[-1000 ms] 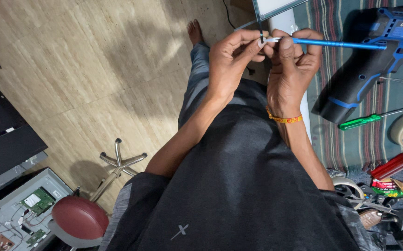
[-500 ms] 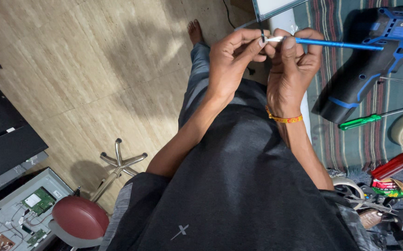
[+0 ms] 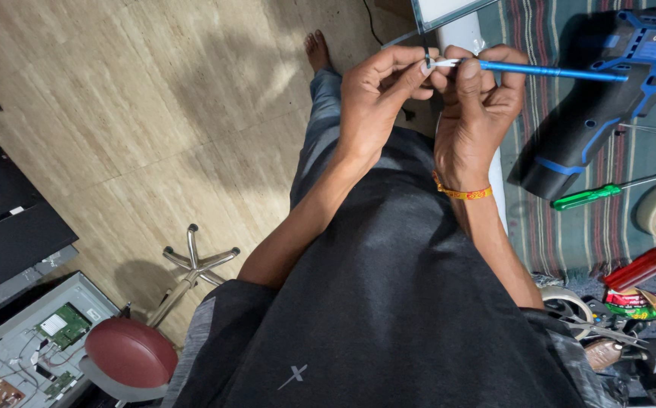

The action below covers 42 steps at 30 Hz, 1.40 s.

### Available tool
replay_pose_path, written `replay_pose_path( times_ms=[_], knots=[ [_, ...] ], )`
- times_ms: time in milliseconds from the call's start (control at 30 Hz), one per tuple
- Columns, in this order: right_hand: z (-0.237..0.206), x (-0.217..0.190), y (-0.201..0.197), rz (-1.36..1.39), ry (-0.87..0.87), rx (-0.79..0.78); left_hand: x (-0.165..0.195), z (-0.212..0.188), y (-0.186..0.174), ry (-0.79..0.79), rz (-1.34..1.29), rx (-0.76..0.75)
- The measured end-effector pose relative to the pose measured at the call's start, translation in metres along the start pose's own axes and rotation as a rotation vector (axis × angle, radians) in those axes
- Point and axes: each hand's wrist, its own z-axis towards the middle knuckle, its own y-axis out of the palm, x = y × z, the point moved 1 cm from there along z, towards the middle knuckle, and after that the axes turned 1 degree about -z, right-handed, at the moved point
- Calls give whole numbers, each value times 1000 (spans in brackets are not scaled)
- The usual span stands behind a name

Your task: The person uses a blue precision tool to pry and remove small clips from the frame of a flat white panel. They then use a brush to sweep the panel surface and continue prying along the edges.

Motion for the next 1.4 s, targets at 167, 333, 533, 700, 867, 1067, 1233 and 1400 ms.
replay_pose_path(
  times_ms=[167,333,533,700,867,1067,1233,1400],
  knots=[
    [1,0,0,6,11,-2,0,0,0,-9,27,-1],
    [2,0,-1,-19,8,-13,1,0,-1,-5,37,5],
    [1,1,0,22,14,25,1,1,-1,-9,28,-5],
    [1,1,0,20,11,7,1,2,0,-22,0,0],
    [2,0,-1,-4,3,-20,3,1,-1,-1,42,-3],
    [1,0,-1,-14,2,-19,4,-1,-1,-5,31,-9],
    [0,1,1,-22,0,-13,4,1,-2,-3,15,-15],
    [-2,2,1,-63,-37,-29,5,0,-2,-5,35,-10]
  ],
)
